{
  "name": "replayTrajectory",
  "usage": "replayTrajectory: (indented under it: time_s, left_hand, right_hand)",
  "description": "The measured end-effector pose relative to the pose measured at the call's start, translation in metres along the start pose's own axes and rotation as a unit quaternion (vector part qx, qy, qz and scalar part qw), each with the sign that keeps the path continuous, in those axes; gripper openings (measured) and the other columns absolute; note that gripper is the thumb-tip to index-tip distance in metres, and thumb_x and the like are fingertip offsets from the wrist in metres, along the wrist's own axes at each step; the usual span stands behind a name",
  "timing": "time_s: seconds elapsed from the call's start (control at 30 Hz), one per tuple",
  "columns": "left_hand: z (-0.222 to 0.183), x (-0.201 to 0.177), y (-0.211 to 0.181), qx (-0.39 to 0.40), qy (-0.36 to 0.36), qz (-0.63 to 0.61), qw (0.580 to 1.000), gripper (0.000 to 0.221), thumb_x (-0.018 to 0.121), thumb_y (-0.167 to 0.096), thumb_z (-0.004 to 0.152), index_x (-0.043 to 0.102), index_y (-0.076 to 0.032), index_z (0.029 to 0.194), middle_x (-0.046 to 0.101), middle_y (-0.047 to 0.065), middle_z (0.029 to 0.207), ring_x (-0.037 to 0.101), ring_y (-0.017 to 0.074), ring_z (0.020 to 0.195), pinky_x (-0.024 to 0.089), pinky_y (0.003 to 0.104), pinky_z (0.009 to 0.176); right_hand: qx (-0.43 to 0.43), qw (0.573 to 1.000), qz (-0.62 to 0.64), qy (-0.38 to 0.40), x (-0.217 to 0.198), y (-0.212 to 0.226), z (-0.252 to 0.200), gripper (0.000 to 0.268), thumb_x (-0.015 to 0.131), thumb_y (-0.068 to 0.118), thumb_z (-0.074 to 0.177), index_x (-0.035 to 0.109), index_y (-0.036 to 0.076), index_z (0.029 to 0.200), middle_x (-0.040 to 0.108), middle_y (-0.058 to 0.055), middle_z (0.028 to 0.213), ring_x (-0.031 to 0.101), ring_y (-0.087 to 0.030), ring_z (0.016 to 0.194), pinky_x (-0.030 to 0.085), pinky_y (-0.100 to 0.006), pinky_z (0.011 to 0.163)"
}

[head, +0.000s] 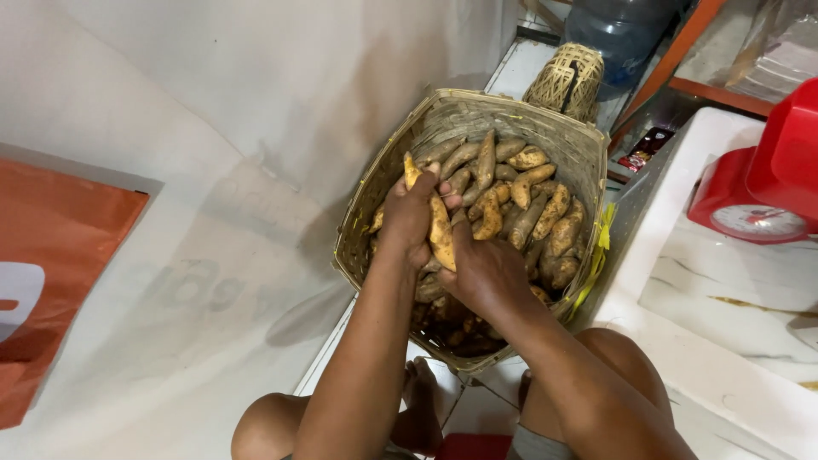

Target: Cleaning dirt off sweet potato roots by hand inside a woven basket.

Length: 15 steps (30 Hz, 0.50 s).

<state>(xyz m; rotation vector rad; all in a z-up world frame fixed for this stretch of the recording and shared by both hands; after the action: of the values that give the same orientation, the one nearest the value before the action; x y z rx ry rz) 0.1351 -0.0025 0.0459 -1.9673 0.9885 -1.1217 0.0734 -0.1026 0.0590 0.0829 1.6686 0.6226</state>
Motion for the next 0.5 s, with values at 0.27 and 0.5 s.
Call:
replayTrajectory:
  time_s: [0.27,0.5]
  left_hand:
    - [-0.024,0.001,0.021,0.050,-0.025,0.321,0.945,0.055,0.074,-0.043,0.087,0.054,-0.009,0.124,0.068,0.017,0.104,0.072,0.0297,0.102,0.057,0.046,0.090]
    - [0.006,-0.010,-0.005,-0.007,-0.033,0.084,0.996,0.031,0.061,-0.027,0.097,0.058,0.001,0.110,0.068,0.013,0.080,0.074,0.0207,0.062,0.062,0.031,0.052]
  right_hand:
    - [0.007,0.999,-0.009,-0.051,0.042,-0.040,0.019,0.071,0.069,0.035,0.078,0.052,-0.009,0.131,0.073,-0.017,0.069,0.073,-0.042,0.072,0.058,-0.056,0.074]
    - [-0.047,0.993,-0.080,-0.068,0.019,0.002,0.007,0.069,0.069,0.036,0.087,0.048,-0.010,0.134,0.072,-0.015,0.063,0.074,-0.036,0.062,0.058,-0.050,0.074]
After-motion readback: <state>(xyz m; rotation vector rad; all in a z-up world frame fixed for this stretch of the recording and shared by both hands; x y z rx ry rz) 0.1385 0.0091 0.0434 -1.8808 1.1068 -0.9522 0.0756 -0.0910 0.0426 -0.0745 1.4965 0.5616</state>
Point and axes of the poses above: each hand's wrist, its own z-axis towards the middle knuckle, its own x-axis out of the palm, y = z × x, the point moved 9 cm from there along z, towards the middle knuckle
